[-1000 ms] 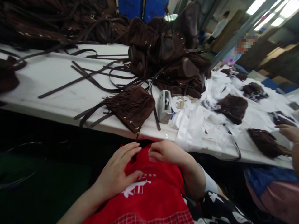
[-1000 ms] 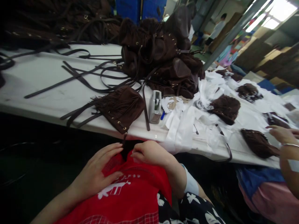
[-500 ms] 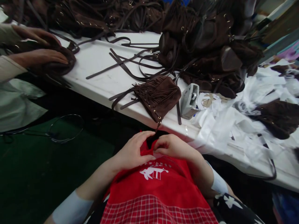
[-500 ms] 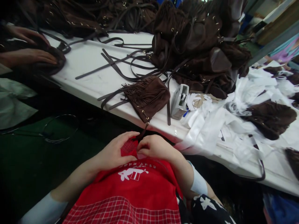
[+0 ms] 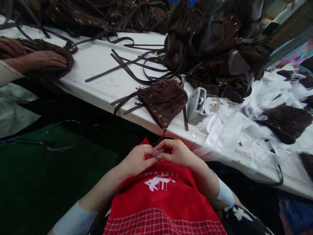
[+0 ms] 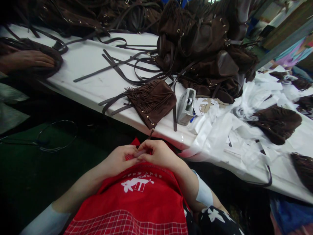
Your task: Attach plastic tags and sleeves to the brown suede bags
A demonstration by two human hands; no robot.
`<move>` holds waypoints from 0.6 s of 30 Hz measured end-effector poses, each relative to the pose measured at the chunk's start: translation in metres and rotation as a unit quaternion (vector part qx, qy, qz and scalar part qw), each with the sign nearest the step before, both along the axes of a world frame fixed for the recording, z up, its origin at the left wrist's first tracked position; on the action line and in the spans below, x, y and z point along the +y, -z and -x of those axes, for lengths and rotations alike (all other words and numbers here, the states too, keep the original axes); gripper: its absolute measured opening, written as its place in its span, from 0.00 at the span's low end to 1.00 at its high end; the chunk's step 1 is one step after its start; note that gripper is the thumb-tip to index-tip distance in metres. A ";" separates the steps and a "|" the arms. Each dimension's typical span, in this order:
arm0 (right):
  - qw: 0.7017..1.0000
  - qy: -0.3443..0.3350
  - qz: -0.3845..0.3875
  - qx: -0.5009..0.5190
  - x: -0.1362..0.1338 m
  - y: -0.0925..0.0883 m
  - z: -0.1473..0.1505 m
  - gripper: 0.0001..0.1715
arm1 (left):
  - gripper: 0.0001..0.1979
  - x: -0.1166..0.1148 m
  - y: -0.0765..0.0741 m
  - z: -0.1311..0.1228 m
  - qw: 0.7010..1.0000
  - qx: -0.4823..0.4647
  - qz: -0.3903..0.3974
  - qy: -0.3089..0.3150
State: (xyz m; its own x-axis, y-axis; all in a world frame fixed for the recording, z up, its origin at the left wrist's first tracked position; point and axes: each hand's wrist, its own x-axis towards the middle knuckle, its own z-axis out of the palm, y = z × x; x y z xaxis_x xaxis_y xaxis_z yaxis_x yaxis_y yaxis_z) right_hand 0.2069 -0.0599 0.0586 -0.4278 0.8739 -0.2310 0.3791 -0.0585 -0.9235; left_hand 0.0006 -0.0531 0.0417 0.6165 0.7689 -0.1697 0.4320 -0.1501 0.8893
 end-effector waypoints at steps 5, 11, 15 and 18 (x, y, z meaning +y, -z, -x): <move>0.988 0.068 -0.002 -0.137 0.009 0.029 -0.015 0.16 | 0.13 -0.002 0.008 0.012 0.998 0.028 0.012 -0.049; 0.983 0.074 0.083 -0.144 0.018 0.096 -0.026 0.20 | 0.16 -0.008 0.025 0.038 0.989 0.070 0.048 -0.118; 0.987 0.065 0.145 0.012 0.023 0.123 -0.008 0.31 | 0.16 -0.013 0.030 0.049 0.984 0.086 0.062 -0.142; 0.980 0.031 0.157 0.120 0.024 0.116 0.001 0.24 | 0.17 -0.013 0.030 0.060 0.986 0.095 0.061 -0.126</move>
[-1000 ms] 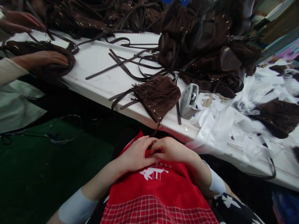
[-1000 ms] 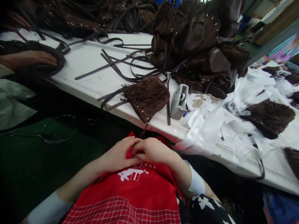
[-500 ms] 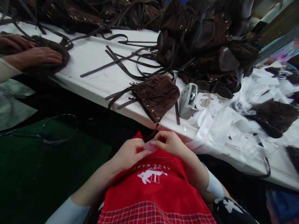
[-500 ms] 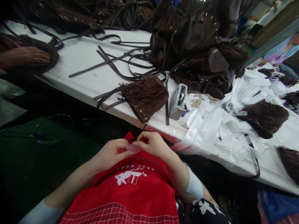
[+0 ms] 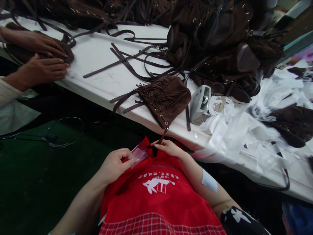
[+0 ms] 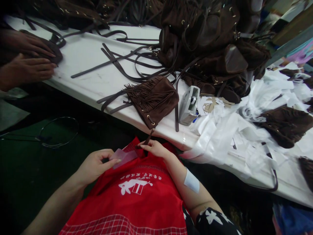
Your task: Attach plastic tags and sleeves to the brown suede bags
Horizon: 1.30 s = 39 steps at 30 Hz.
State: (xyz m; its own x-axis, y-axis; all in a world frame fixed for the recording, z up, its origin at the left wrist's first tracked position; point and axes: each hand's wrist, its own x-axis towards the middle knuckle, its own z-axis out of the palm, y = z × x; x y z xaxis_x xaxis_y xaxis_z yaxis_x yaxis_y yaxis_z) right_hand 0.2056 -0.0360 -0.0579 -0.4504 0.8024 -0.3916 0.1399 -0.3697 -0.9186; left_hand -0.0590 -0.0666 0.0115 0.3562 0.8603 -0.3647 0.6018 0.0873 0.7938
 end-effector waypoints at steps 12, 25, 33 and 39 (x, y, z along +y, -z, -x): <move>0.990 -0.068 -0.051 0.112 -0.014 -0.082 0.013 0.22 | 0.14 0.013 -0.011 -0.021 0.985 -0.172 -0.026 -0.006; 0.969 0.178 -0.068 0.155 -0.017 -0.100 0.000 0.21 | 0.11 0.016 -0.002 -0.015 0.975 -0.208 -0.029 -0.067; 0.944 0.273 -0.083 0.168 -0.010 -0.097 -0.001 0.19 | 0.11 0.012 0.003 -0.017 0.983 -0.175 -0.050 -0.018; 0.947 0.267 -0.075 0.165 -0.011 -0.098 0.000 0.20 | 0.11 0.011 0.003 -0.016 0.982 -0.174 -0.066 -0.011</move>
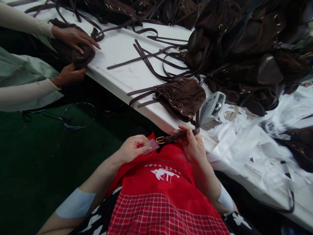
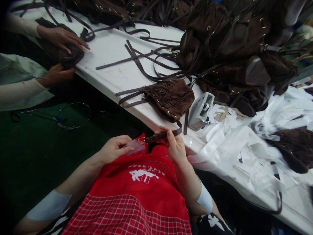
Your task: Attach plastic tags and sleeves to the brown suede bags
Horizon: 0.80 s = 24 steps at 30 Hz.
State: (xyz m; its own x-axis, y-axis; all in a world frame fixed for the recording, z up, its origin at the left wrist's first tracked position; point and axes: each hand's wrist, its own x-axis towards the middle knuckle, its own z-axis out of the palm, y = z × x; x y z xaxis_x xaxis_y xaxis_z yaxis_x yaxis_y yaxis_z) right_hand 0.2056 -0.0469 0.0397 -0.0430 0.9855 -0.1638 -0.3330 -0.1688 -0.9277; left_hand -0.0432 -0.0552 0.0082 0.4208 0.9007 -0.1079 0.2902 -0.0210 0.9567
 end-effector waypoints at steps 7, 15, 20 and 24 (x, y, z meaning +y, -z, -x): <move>1.000 0.003 0.009 0.003 -0.001 -0.003 0.001 0.20 | 0.10 0.000 -0.002 -0.002 1.000 -0.019 0.014 -0.013; 0.999 0.000 0.010 0.031 -0.002 -0.004 0.001 0.18 | 0.10 -0.002 0.001 -0.002 1.000 -0.015 0.015 -0.006; 0.999 -0.015 0.025 0.022 -0.005 -0.001 0.003 0.19 | 0.12 -0.003 -0.002 -0.003 0.999 -0.032 0.002 -0.004; 0.999 -0.014 0.038 0.009 -0.007 0.000 0.005 0.20 | 0.12 -0.002 -0.003 -0.004 1.000 -0.027 -0.001 -0.007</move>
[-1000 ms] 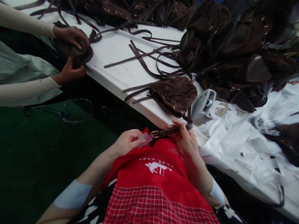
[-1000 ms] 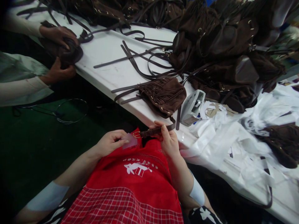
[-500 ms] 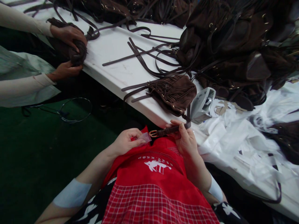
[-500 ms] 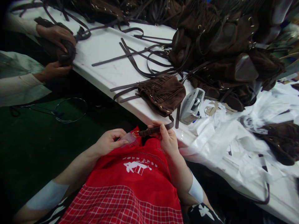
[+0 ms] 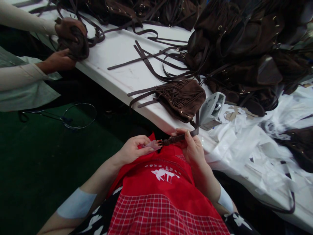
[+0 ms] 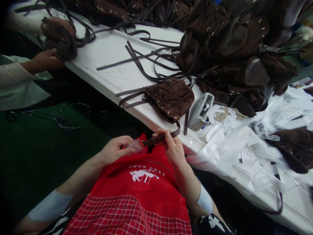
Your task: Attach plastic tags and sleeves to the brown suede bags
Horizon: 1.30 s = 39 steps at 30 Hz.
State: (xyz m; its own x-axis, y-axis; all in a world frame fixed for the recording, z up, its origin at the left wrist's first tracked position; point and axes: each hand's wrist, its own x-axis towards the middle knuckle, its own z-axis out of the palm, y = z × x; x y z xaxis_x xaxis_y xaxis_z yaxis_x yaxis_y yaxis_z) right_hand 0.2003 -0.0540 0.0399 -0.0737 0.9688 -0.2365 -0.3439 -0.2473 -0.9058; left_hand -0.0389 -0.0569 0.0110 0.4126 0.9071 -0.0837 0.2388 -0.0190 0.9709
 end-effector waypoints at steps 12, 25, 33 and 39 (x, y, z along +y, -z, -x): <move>0.998 -0.041 -0.002 -0.050 -0.001 0.010 -0.002 0.20 | 0.13 0.001 -0.004 -0.014 0.993 -0.021 0.105 0.040; 0.994 -0.044 0.032 -0.095 0.005 0.008 -0.003 0.24 | 0.15 -0.005 -0.003 -0.015 0.960 -0.138 0.236 0.062; 0.990 -0.022 0.079 -0.111 0.010 0.013 -0.004 0.27 | 0.16 -0.006 -0.005 -0.008 0.988 -0.064 0.135 0.047; 0.985 -0.050 0.076 -0.148 0.011 0.011 -0.003 0.28 | 0.16 -0.004 -0.015 -0.011 0.989 -0.008 0.107 0.099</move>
